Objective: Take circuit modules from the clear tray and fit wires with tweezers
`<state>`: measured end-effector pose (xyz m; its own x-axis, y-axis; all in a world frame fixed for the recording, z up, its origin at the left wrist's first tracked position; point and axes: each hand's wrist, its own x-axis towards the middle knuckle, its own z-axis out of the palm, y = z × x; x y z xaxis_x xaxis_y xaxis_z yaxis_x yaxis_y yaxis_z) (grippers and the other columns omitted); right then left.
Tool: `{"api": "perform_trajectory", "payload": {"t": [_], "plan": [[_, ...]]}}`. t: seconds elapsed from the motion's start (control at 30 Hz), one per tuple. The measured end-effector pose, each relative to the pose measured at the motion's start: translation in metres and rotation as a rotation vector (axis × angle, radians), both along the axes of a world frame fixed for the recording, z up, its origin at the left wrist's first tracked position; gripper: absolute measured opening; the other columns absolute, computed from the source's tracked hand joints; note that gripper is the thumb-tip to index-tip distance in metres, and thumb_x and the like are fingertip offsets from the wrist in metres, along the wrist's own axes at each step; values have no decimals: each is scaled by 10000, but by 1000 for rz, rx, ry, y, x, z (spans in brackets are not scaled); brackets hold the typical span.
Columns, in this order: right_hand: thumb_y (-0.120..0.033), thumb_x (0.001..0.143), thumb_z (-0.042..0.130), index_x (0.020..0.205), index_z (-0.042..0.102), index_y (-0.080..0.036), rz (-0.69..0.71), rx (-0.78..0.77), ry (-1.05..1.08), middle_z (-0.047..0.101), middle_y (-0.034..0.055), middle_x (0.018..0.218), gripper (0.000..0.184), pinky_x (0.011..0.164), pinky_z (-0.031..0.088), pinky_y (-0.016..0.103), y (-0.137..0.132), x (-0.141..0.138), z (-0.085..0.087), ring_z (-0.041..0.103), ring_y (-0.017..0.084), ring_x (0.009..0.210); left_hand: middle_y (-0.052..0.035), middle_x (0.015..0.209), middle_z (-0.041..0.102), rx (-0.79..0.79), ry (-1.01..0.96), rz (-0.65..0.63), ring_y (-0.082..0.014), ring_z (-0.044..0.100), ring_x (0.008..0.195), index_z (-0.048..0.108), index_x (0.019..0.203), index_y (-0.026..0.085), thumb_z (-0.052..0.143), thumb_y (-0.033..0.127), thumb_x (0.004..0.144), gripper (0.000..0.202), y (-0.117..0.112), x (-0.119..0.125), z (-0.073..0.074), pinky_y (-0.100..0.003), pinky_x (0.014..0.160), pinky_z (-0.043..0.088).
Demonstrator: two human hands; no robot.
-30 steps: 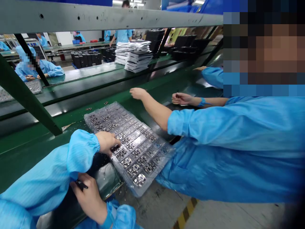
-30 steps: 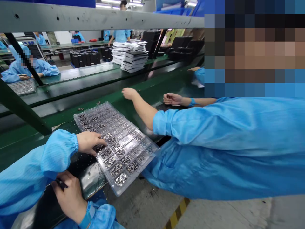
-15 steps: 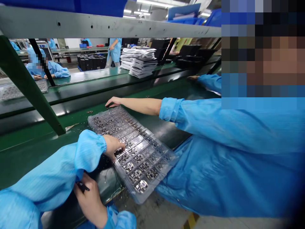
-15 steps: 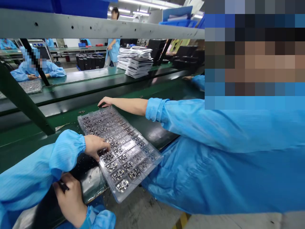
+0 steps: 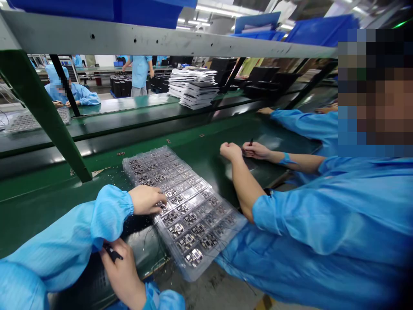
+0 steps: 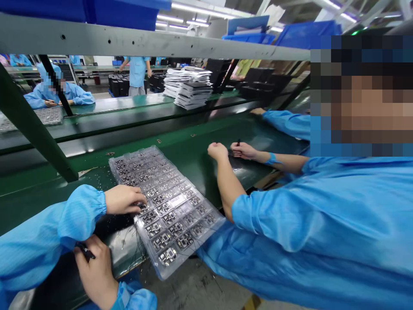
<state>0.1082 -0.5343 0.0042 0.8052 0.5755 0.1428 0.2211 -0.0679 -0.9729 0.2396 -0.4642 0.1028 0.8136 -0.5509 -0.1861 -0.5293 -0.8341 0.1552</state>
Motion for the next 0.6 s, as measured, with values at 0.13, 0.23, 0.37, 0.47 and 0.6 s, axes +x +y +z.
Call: {"api": "perform_trajectory", "payload": {"t": [0.13, 0.23, 0.37, 0.47, 0.6], "plan": [[-255, 889, 487, 1031, 652, -301, 7, 13, 43, 668, 16, 1011, 222, 883, 454, 233, -2, 0, 0, 625, 141, 1006, -15, 1076, 661, -109, -148, 183, -172, 638, 940, 602, 1078, 252, 419, 214, 918, 246, 11, 2, 7, -269, 777, 492], [-263, 907, 463, 1042, 640, -316, 23, 24, 50, 665, -2, 1022, 229, 896, 433, 214, -4, 0, 2, 617, 106, 1011, -7, 1028, 688, -95, -158, 262, -186, 647, 922, 623, 1043, 247, 414, 242, 924, 241, 19, 3, 8, -288, 777, 492], [-232, 885, 475, 1088, 643, -330, -5, -17, -38, 682, 2, 1001, 281, 835, 481, 231, -4, 0, 4, 640, 132, 966, -11, 978, 679, -21, -123, 182, -186, 633, 940, 668, 968, 267, 471, 254, 907, 207, 19, 0, 0, -261, 747, 489], [-242, 889, 459, 1120, 625, -359, -17, -69, -70, 685, 4, 1014, 307, 817, 487, 225, -4, 0, 6, 641, 129, 975, -22, 993, 650, -18, -113, 142, -180, 614, 962, 671, 988, 278, 485, 240, 900, 209, 14, -1, -7, -246, 735, 490], [-251, 885, 450, 1097, 619, -358, -42, -43, -98, 687, -3, 1021, 291, 834, 465, 185, -3, 1, 8, 637, 96, 984, -41, 1004, 627, 13, -101, 129, -192, 608, 943, 649, 1079, 295, 491, 249, 893, 248, 6, 3, -9, -257, 726, 497]]}}
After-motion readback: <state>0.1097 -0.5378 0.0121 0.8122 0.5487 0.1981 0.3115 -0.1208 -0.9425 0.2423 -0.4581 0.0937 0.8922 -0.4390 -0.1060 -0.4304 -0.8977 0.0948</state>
